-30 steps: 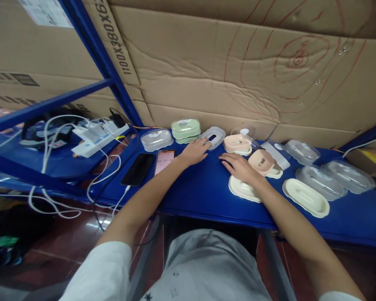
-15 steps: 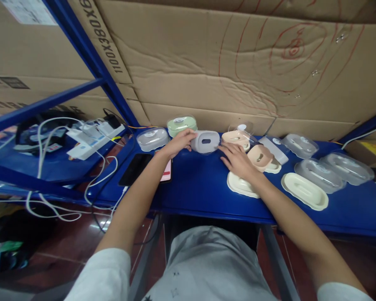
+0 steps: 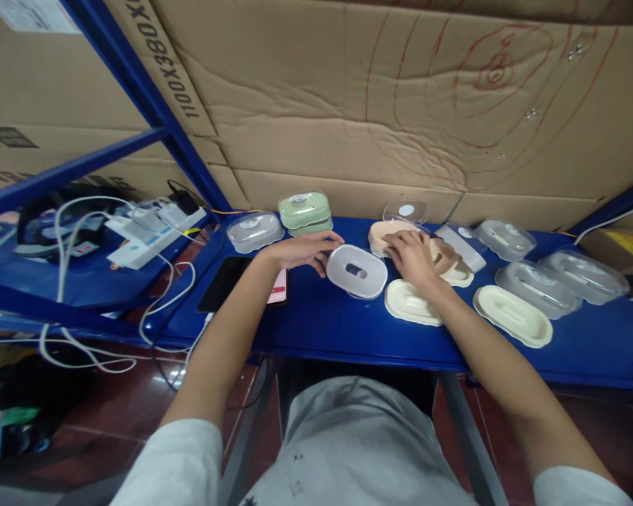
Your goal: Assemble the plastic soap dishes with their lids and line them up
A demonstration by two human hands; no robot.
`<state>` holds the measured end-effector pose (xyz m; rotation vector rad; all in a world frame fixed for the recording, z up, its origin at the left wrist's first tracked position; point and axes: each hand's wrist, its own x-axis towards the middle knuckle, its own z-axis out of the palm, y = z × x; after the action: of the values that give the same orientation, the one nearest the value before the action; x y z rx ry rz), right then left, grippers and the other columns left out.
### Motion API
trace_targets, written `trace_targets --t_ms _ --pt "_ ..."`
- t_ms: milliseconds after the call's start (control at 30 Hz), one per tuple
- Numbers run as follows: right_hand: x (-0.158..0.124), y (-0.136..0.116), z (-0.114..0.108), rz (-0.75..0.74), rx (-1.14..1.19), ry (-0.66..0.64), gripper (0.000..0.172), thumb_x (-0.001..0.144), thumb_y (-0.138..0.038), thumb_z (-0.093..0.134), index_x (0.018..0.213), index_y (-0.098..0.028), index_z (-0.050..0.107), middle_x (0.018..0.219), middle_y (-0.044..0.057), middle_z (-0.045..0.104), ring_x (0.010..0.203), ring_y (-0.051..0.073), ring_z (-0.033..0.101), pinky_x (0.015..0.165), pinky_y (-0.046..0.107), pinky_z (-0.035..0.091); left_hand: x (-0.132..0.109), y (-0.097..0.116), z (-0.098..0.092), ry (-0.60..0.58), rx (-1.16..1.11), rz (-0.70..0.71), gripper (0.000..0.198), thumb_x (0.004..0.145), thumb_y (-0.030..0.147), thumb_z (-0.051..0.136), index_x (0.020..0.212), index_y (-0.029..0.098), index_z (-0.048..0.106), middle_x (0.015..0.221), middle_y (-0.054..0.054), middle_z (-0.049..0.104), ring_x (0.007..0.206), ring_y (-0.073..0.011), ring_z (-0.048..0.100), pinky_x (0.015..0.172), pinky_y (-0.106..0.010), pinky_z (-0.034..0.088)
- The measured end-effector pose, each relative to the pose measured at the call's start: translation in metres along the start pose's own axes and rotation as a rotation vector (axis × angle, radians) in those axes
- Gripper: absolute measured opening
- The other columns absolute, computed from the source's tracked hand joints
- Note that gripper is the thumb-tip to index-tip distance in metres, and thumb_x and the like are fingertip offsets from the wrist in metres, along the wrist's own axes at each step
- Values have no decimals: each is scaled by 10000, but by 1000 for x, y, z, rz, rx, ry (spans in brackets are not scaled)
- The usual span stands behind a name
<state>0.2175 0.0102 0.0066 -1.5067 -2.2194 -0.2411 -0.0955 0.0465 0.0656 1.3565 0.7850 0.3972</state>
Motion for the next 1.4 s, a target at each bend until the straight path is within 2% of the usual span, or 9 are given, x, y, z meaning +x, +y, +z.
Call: trace_targets --t_ms 167,333,500,600,833,1000,1067,1200,1400 --pt "1 -3 -6 4 49 86 441 1103 -403 390 1367 -207 683 1267 156 703 1230 363 585 1071 523 377 0 0 -2 18 -11 83 422 905 436 829 1223 255 619 964 -26 683 768 -166 706 572 -255 574" --pt "2 -11 -11 -35 -46 89 378 1088 -275 412 1355 -202 669 1237 146 712 1202 334 590 1029 486 393 10 -4 -13 315 -79 193 404 916 242 782 1221 255 517 958 -18 678 765 -161 713 608 -261 606" --pt "0 -17 -25 0 -250 -173 368 1017 -142 428 1192 -190 748 1204 176 720 1136 336 626 958 462 441 19 -12 -11 420 -97 180 439 906 148 747 1230 238 465 1005 -32 688 895 -217 757 803 -459 689" --pt "-5 -18 -28 6 -259 -278 365 1023 -246 509 1326 -198 707 1187 175 756 1035 329 682 867 431 488 24 -19 -7 416 -36 164 517 921 173 734 1357 253 469 1174 -75 694 1016 -230 754 915 -506 670" --pt "-9 -15 -19 99 -294 -333 636 1061 -300 443 1651 -82 352 1220 255 745 1075 381 707 896 485 509 32 -39 -17 418 509 228 720 941 443 723 1590 278 458 1652 -143 489 1473 -339 532 1185 -539 489" --pt "-3 -5 -15 130 -301 -206 539 1009 -235 472 1510 -45 531 1369 298 647 1257 433 588 1020 558 430 24 -29 -6 508 898 355 541 987 423 655 1471 190 590 1519 -160 584 1406 -333 563 1235 -551 411" --pt "1 1 -14 156 -292 -183 445 1005 -217 455 1382 -63 633 1317 293 660 1246 438 573 1012 573 413 17 -22 8 376 953 451 438 1012 455 637 1379 217 659 1400 -124 644 1304 -293 623 1192 -504 456" --pt "5 10 -11 147 -227 -147 352 1011 -243 463 1253 -107 679 1324 274 659 1252 433 555 1020 583 387 7 -18 36 -112 1026 484 479 885 546 819 1282 294 731 1444 -89 598 1384 -300 567 1200 -456 432" --pt "3 11 -16 74 -39 -149 254 1068 -323 435 1193 -197 618 1264 163 736 1166 338 642 1035 518 396 14 -28 34 -10 1189 364 404 911 494 787 1234 257 733 1470 -106 585 1392 -339 552 1184 -489 401"
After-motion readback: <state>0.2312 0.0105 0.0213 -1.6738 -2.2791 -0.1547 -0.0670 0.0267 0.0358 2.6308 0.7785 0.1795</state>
